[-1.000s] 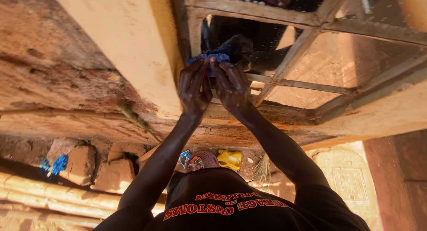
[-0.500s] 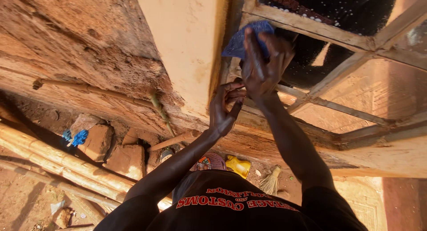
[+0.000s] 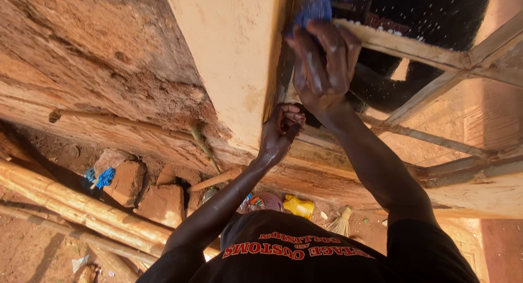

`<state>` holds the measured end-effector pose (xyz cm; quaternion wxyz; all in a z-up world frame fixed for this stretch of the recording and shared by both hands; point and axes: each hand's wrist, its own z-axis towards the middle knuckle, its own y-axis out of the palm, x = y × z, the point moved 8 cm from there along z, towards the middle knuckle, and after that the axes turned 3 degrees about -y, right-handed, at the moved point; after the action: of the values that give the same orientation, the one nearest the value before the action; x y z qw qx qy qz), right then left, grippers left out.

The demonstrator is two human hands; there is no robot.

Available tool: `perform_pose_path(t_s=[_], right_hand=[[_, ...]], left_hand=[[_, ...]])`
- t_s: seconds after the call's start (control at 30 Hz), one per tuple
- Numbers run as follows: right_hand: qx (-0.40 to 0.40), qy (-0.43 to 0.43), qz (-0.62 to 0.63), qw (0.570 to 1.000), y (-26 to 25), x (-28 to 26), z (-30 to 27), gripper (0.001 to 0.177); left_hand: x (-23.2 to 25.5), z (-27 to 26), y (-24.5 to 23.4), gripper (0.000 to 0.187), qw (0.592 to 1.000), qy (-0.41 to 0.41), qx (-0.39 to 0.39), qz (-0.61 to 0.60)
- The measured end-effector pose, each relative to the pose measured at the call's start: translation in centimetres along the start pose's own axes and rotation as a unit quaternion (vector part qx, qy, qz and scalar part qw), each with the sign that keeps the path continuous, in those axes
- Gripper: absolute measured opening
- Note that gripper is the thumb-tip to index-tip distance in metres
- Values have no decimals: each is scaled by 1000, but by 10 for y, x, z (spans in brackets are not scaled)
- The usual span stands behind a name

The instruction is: The person wipes the individual glass panes of a window frame with a blue cloth after dipping it into a bucket of soapy water.

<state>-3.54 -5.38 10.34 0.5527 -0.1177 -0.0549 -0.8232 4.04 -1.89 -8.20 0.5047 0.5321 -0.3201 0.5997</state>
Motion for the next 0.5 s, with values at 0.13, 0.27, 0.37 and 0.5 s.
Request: perform_pose_path(t_s=[0.13,0.27,0.37,0.5], right_hand=[[11,-10,0,1000,3,-8,17,18],[-144,-27,-11,989,-4,-31,-4,17],[-24,-54,-15,998,-3,-20,25,16],[90,-125,29,988,-7,15,102,9]], left_hand=[[-5,1,-2,24,1000,-27,8,10],[-4,1,-2,25,999,-13,-19,-25],[2,0,0,24,999,-16,-38,-12],[3,3,6,20,999,-33,-43,-5]])
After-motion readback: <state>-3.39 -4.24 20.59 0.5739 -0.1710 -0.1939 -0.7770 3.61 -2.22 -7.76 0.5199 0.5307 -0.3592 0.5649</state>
